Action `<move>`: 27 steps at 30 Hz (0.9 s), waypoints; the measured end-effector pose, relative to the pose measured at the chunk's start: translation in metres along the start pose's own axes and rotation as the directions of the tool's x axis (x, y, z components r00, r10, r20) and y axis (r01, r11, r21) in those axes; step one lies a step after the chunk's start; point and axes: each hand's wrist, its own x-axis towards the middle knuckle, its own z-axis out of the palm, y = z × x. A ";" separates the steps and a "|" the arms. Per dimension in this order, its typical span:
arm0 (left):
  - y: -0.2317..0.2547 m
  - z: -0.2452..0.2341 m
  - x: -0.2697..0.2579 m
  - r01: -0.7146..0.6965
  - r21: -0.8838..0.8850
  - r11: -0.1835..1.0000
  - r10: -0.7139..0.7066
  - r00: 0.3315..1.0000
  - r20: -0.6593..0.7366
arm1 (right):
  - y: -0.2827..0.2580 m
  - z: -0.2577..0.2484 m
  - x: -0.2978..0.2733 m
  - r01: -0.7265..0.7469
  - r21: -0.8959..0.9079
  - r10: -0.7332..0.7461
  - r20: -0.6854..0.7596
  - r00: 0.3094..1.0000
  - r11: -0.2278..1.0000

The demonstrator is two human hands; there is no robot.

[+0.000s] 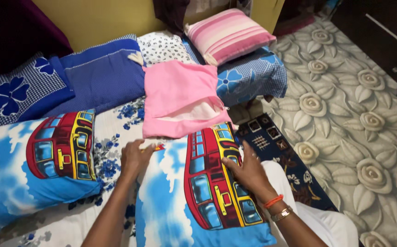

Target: The person places a pillowcase over a pillow, smooths the fabric by hand, and folds a second pillowcase over another pillow.

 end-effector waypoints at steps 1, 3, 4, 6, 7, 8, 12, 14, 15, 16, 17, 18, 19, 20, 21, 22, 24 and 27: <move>-0.010 0.010 -0.002 0.131 0.047 0.990 -0.132 0.991 0.028 | 0.002 0.004 -0.002 -0.335 0.271 0.271 0.246 0.931 0.903; -0.019 0.031 -0.008 0.214 -0.112 0.970 -0.207 0.976 0.070 | 0.003 0.009 -0.004 -0.649 0.409 0.401 0.542 0.738 0.642; -0.020 0.036 -0.007 0.292 -0.262 0.920 -0.267 0.955 0.126 | 0.002 0.012 -0.009 -0.671 0.516 0.382 0.561 0.734 0.532; -0.015 0.036 -0.010 0.350 -0.376 0.858 -0.293 0.935 0.202 | 0.006 0.015 -0.017 -0.680 0.606 0.361 0.577 0.733 0.412; -0.010 0.033 -0.010 0.404 -0.473 0.783 -0.300 0.911 0.281 | 0.010 0.014 -0.021 -0.624 0.682 0.351 0.517 0.781 0.383; -0.007 0.027 -0.009 0.406 -0.475 0.781 -0.302 0.911 0.281 | 0.016 0.015 -0.022 -0.562 0.750 0.342 0.456 0.822 0.349; -0.002 0.010 0.018 0.172 -0.451 0.876 -0.056 0.964 0.259 | 0.055 0.014 -0.011 -0.647 0.715 0.480 0.484 0.732 0.266; 0.003 0.009 0.032 0.194 -0.339 0.921 -0.072 0.938 0.339 | 0.068 0.027 0.013 -0.599 0.501 0.497 0.338 0.800 0.625; 0.006 0.010 0.034 -0.014 0.003 1.000 0.013 0.974 0.227 | 0.074 0.030 0.024 -0.597 0.499 0.495 0.336 0.801 0.628; 0.009 0.012 0.039 -0.189 0.364 0.912 0.141 0.978 0.155 | 0.079 0.032 0.035 -0.456 0.378 0.415 0.189 0.890 0.806; 0.014 0.015 0.048 -0.189 0.362 0.913 0.141 0.978 0.154 | 0.082 0.034 0.046 -0.298 0.217 0.292 0.061 0.955 0.930; 0.019 0.021 0.056 -0.246 0.131 0.960 0.245 0.969 0.020 | 0.084 0.039 0.057 -0.302 0.215 0.296 0.063 0.953 0.929; 0.023 0.026 0.065 -0.318 -0.100 0.943 0.304 0.943 -0.138 | 0.085 0.045 0.071 -0.345 0.183 0.335 0.085 0.939 0.921; 0.028 0.034 0.073 -0.315 -0.100 0.944 0.301 0.944 -0.134 | 0.087 0.050 0.084 -0.384 0.151 0.371 0.108 0.923 0.911; 0.035 0.043 0.082 -0.289 -0.058 0.956 0.281 0.952 -0.121 | 0.089 0.058 0.098 -0.386 0.150 0.372 0.112 0.921 0.910; 0.042 0.052 0.089 -0.263 -0.015 0.965 0.260 0.959 -0.111 | 0.091 0.068 0.114 -0.351 0.163 0.340 0.097 0.936 0.922; 0.049 0.066 0.099 -0.255 0.060 0.965 0.260 0.962 -0.079 | 0.093 0.088 0.137 -0.314 0.177 0.304 0.082 0.949 0.933; 0.049 0.082 0.113 -0.144 0.196 0.970 0.150 0.989 -0.013 | 0.088 0.114 0.160 -0.352 0.098 0.344 0.091 0.934 0.931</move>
